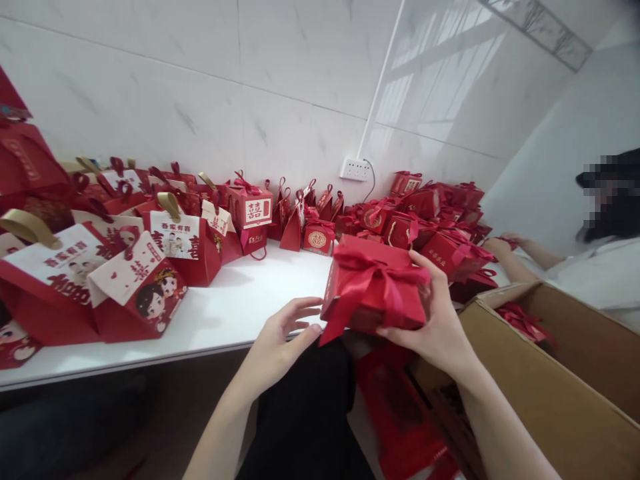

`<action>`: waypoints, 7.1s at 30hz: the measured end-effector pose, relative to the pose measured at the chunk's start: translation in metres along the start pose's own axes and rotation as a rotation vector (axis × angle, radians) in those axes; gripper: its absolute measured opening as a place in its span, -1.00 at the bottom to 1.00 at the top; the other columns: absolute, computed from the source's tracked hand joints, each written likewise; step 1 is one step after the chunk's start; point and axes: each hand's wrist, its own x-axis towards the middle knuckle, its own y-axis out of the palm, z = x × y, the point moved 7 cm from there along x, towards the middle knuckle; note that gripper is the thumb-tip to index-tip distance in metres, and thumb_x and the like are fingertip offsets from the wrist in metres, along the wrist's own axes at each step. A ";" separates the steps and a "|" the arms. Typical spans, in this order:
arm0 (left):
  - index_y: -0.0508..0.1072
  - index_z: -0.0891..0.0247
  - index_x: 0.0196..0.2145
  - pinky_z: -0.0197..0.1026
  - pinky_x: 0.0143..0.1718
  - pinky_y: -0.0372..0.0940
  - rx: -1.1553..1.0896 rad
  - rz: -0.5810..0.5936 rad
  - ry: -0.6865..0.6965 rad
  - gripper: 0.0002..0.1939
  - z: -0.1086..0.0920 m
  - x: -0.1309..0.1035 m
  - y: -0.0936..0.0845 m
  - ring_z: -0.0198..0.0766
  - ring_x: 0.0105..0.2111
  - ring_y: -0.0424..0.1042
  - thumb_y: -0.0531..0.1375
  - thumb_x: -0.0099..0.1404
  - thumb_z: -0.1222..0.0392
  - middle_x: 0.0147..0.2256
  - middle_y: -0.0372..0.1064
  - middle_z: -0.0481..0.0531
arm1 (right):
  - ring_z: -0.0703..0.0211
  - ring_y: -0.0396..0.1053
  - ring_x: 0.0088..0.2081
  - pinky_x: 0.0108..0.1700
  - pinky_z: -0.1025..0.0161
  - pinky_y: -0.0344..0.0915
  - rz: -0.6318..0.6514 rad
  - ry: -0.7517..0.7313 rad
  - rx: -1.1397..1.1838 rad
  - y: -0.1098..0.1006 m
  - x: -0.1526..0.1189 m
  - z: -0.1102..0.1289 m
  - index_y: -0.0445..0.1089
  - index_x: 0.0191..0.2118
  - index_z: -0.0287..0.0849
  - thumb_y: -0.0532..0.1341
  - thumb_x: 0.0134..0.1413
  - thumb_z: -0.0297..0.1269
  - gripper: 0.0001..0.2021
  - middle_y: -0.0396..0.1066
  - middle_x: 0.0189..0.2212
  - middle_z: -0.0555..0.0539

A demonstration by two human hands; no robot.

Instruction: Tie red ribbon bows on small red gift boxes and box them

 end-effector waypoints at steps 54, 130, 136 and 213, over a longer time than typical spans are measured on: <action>-0.13 0.18 0.26 0.05 0.23 0.03 -0.275 -0.164 0.367 0.09 -0.073 0.019 0.096 0.06 0.21 0.04 0.38 -0.07 -0.07 0.21 0.01 0.19 | -0.11 0.41 -0.08 0.06 -0.13 0.27 -0.278 0.201 0.434 -0.028 -0.023 -0.019 0.39 -0.10 -0.03 0.15 -0.11 0.31 -0.41 0.50 -0.23 -0.09; 0.05 0.04 0.19 -0.33 -0.34 0.25 -0.437 -0.036 0.115 -0.39 -0.026 0.019 0.086 -0.40 -0.46 0.24 0.19 0.24 0.04 -0.44 0.22 -0.12 | 0.19 0.45 -0.10 -0.11 0.29 0.43 0.063 0.832 1.174 0.010 -0.059 -0.037 0.40 -0.07 -0.17 0.21 0.06 0.03 -0.58 0.48 -0.11 -0.11; -0.21 0.09 0.30 -0.26 -0.37 0.28 -0.317 0.137 -0.001 -0.28 -0.007 0.025 0.107 -0.31 -0.52 0.31 0.05 0.32 -0.06 -0.54 0.29 -0.12 | 0.08 0.49 -0.15 -0.19 0.20 0.46 0.201 1.013 1.050 -0.017 -0.073 -0.043 0.38 -0.10 -0.24 0.21 0.06 0.01 -0.58 0.52 -0.21 -0.16; 0.30 0.03 -0.02 -0.17 -0.17 0.39 -0.001 0.935 0.444 -0.73 -0.037 0.069 0.382 -0.24 -0.17 0.43 0.04 0.33 0.17 0.01 0.28 0.07 | 0.04 0.49 -0.18 -0.23 0.22 0.49 -0.880 0.915 0.868 -0.282 -0.176 -0.017 0.33 -0.09 -0.16 0.01 0.12 0.20 -0.48 0.47 -0.19 -0.10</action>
